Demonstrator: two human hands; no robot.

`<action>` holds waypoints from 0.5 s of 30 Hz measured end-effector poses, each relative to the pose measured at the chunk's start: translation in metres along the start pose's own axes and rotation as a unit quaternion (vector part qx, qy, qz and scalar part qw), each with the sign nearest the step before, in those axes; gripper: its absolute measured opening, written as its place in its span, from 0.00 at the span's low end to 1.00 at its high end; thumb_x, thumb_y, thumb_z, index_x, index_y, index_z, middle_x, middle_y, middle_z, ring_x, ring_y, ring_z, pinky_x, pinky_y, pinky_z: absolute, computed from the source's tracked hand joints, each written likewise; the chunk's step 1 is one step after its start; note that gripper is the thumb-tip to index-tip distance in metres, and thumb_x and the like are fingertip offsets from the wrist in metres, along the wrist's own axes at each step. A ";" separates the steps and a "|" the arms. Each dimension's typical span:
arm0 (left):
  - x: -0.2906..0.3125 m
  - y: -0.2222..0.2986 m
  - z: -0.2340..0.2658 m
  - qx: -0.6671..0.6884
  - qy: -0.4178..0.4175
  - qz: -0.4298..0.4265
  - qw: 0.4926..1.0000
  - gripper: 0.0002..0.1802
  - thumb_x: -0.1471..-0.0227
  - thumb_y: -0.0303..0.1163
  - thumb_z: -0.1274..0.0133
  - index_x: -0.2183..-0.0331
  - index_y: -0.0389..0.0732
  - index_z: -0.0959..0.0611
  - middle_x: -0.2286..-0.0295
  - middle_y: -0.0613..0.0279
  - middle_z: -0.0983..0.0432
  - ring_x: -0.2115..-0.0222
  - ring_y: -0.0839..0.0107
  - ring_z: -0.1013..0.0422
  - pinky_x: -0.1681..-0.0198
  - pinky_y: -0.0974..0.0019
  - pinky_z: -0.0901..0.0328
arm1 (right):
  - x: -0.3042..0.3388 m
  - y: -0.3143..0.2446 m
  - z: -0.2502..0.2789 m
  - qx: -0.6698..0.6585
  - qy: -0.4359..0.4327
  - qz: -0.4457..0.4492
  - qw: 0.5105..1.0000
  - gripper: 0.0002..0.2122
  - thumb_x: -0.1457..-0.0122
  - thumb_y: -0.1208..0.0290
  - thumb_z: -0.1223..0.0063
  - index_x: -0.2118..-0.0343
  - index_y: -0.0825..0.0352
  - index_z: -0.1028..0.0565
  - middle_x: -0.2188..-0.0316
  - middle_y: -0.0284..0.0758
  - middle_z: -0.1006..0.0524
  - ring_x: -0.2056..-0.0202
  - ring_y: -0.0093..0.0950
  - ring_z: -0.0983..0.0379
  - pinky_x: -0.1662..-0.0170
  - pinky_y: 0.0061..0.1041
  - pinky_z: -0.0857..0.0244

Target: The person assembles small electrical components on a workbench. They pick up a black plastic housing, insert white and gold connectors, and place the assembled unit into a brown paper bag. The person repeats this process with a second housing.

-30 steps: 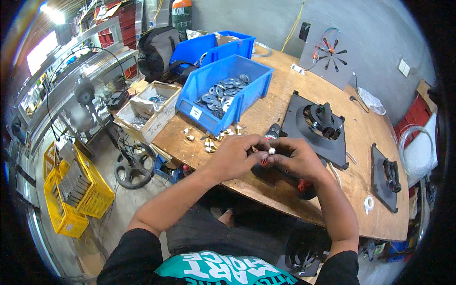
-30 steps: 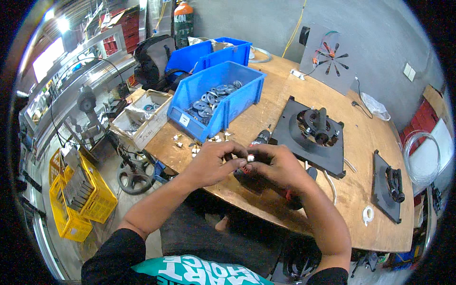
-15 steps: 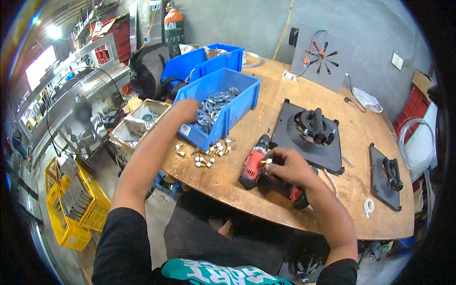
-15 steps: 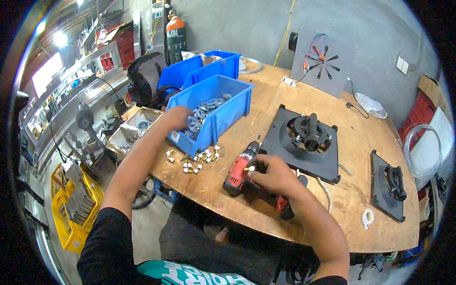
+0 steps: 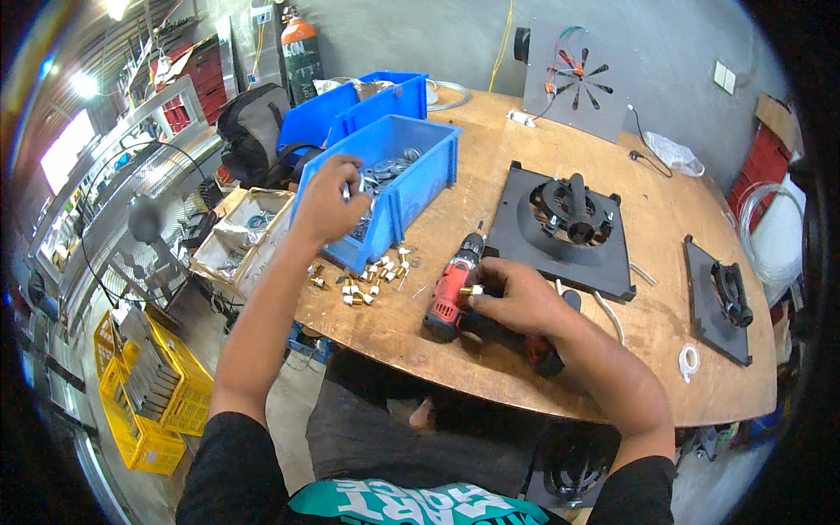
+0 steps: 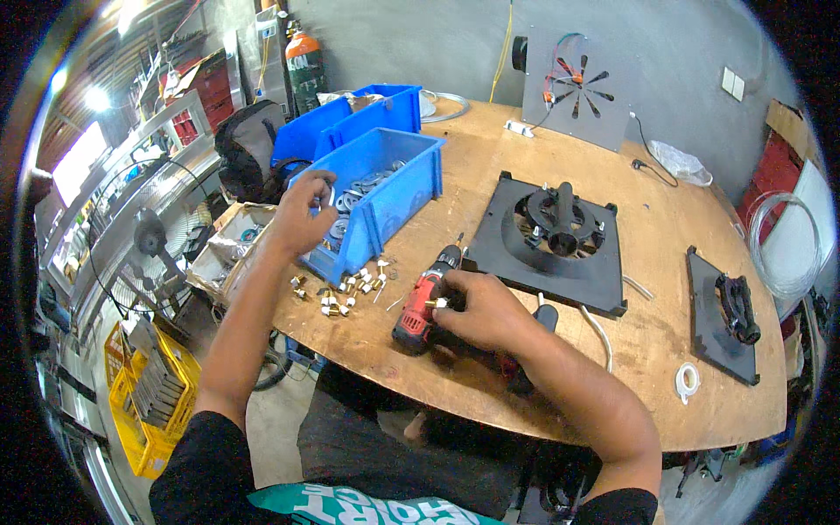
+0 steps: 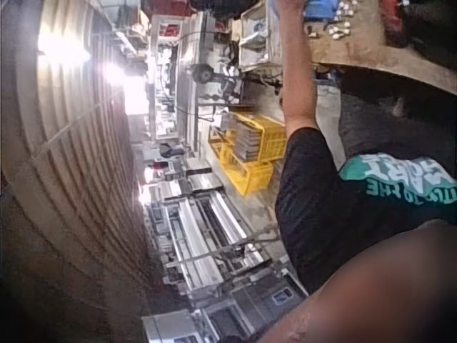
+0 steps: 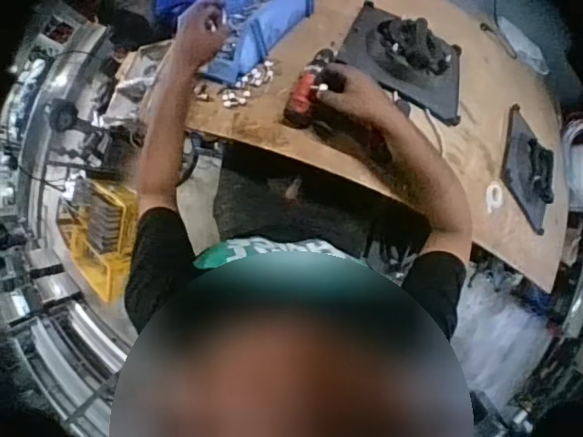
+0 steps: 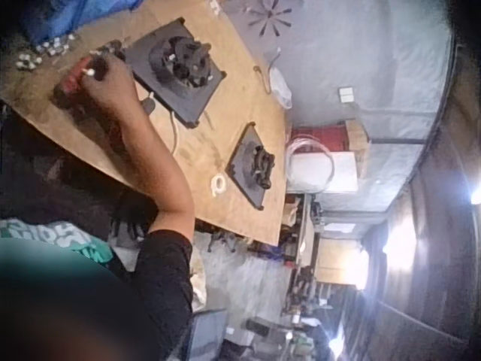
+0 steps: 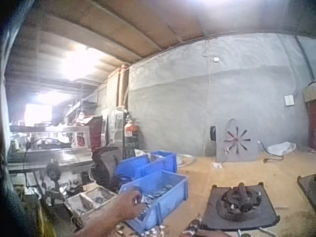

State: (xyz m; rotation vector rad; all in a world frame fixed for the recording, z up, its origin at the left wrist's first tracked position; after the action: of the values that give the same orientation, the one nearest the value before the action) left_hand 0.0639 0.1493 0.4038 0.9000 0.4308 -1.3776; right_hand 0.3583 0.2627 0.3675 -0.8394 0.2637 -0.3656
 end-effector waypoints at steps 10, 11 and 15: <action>0.039 0.074 -0.058 -0.129 -0.304 -0.003 0.944 0.13 0.53 0.32 0.44 0.63 0.38 0.21 0.67 0.47 0.24 0.64 0.48 0.26 0.59 0.50 0.32 | 0.004 -0.001 0.003 0.004 0.045 0.034 0.998 0.18 0.51 0.66 0.40 0.59 0.72 0.23 0.67 0.50 0.21 0.64 0.43 0.22 0.59 0.36 0.30; 0.040 0.070 -0.066 -0.174 -0.313 -0.005 0.934 0.13 0.52 0.32 0.44 0.63 0.38 0.20 0.67 0.46 0.24 0.63 0.47 0.26 0.58 0.49 0.32 | 0.003 0.000 0.003 0.007 0.044 0.030 0.999 0.18 0.51 0.66 0.40 0.59 0.72 0.23 0.67 0.50 0.21 0.64 0.43 0.22 0.59 0.36 0.30; 0.040 0.061 -0.079 -0.216 -0.371 -0.021 0.903 0.11 0.51 0.32 0.45 0.64 0.38 0.19 0.66 0.48 0.25 0.62 0.48 0.27 0.58 0.50 0.32 | 0.003 0.001 0.002 -0.019 0.052 0.030 0.998 0.18 0.51 0.67 0.40 0.59 0.72 0.23 0.68 0.49 0.21 0.64 0.40 0.22 0.58 0.34 0.30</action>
State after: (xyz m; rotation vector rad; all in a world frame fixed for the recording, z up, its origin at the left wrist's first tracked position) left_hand 0.1479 0.1799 0.3440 -0.0300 0.1464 -1.4700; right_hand 0.3620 0.2629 0.3677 -0.8487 0.3917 -0.3495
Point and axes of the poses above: each hand's wrist, its own x-axis away from the middle knuckle, its own z-axis out of the back of the hand, y = z × x, the point moved 2 cm from there along -x, towards the middle knuckle
